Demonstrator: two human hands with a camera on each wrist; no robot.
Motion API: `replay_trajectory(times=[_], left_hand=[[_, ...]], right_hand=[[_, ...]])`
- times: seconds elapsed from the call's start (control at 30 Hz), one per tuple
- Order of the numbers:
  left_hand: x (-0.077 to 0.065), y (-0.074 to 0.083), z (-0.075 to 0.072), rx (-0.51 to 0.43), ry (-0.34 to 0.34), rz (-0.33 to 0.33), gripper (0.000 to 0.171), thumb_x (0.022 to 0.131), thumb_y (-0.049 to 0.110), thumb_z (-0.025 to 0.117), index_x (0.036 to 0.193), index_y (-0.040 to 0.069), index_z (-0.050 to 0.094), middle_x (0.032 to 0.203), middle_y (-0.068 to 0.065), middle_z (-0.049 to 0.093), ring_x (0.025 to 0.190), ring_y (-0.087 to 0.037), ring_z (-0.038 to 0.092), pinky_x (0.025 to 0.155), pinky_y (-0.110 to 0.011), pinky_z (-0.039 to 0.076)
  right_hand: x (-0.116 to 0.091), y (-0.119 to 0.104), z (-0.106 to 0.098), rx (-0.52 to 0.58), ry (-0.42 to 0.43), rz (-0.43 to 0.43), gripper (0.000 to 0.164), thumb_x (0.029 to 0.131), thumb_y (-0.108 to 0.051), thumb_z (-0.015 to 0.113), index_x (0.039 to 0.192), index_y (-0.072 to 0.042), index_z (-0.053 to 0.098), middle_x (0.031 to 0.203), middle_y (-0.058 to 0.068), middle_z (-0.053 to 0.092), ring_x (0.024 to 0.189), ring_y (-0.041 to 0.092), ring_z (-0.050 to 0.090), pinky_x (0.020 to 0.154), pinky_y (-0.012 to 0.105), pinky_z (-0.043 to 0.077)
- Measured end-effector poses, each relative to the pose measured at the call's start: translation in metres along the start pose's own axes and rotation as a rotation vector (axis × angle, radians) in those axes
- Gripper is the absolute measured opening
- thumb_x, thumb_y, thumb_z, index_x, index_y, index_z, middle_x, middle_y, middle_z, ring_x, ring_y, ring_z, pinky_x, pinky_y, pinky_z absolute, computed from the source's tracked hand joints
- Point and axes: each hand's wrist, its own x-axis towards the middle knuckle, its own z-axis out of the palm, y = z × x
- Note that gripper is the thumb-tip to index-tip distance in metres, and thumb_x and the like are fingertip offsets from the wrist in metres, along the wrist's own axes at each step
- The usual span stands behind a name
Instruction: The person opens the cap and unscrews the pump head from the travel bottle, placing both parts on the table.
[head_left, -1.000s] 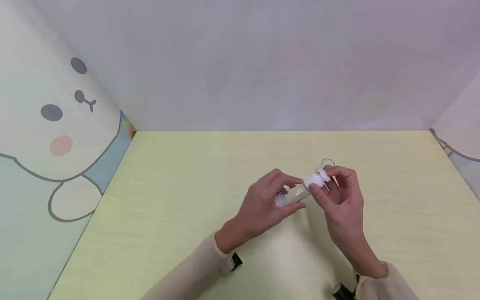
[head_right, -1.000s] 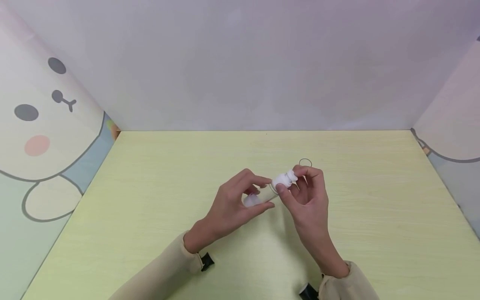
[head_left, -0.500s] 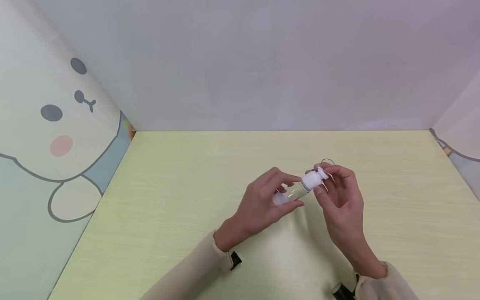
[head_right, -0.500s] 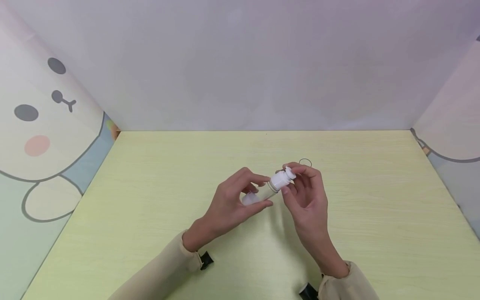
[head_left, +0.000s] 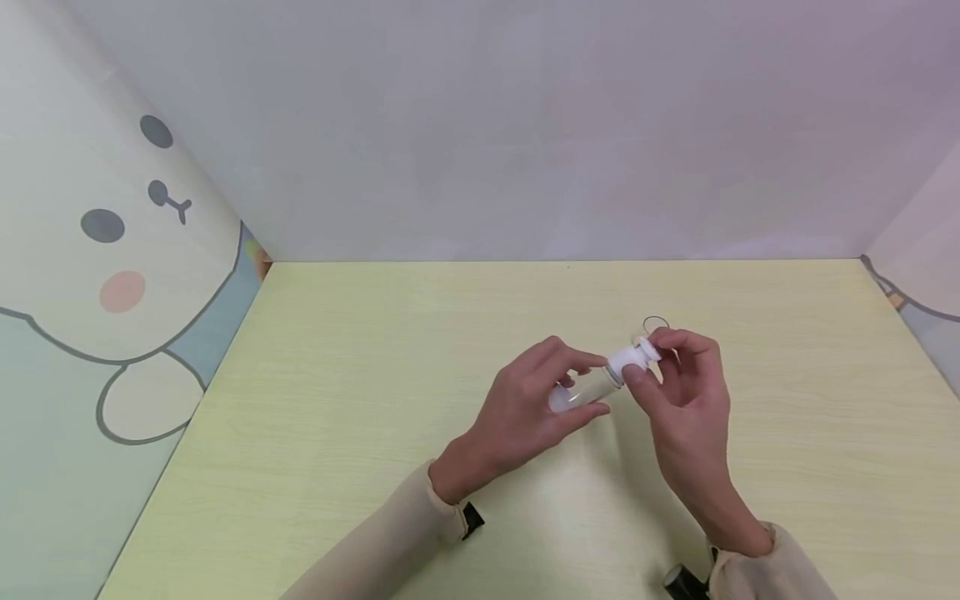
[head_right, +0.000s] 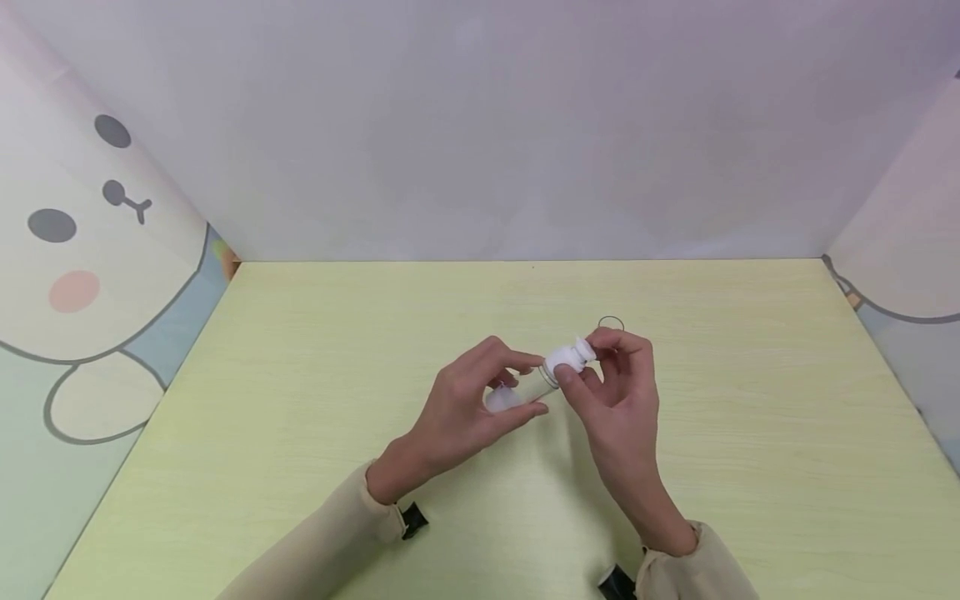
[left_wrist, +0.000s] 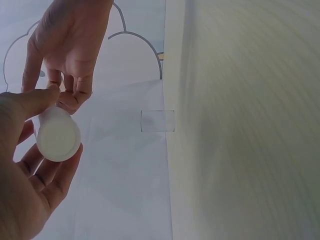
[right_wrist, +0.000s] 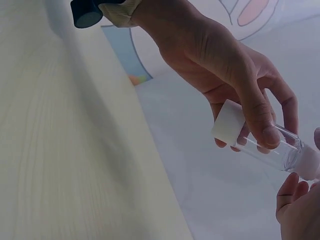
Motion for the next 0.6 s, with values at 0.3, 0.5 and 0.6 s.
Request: replay_trajectory(times=[0.3, 0.5, 0.6], left_hand=[[0.0001, -0.001, -0.0007, 0.041, -0.02, 0.011, 0.044, 0.083, 0.027, 0.09, 0.12, 0.014, 0.07, 0.098, 0.003, 0.066, 0.086, -0.01, 0.068, 0.078, -0.006, 0.05], [0.001, -0.0026, -0.0026, -0.017, -0.026, -0.008, 0.044, 0.084, 0.025, 0.089, 0.121, 0.013, 0.068, 0.101, 0.001, 0.068, 0.088, -0.011, 0.07, 0.083, -0.008, 0.053], [0.001, -0.0026, -0.0027, -0.034, -0.026, -0.017, 0.045, 0.084, 0.024, 0.089, 0.122, 0.013, 0.068, 0.101, 0.001, 0.068, 0.089, -0.01, 0.07, 0.084, -0.008, 0.054]], right_hand=[[0.0013, -0.0029, 0.0, 0.002, 0.001, 0.05, 0.039, 0.09, 0.027, 0.056, 0.122, 0.004, 0.053, 0.123, 0.008, 0.054, 0.115, 0.02, 0.06, 0.092, 0.019, 0.058], [0.0029, -0.0006, -0.0027, 0.049, -0.065, -0.029, 0.04, 0.09, 0.03, 0.051, 0.125, 0.012, 0.051, 0.13, 0.015, 0.055, 0.121, 0.026, 0.058, 0.1, 0.024, 0.056], [0.0026, 0.0005, -0.0049, 0.093, -0.118, -0.064, 0.04, 0.09, 0.032, 0.046, 0.125, 0.014, 0.049, 0.133, 0.02, 0.054, 0.123, 0.029, 0.06, 0.103, 0.025, 0.056]])
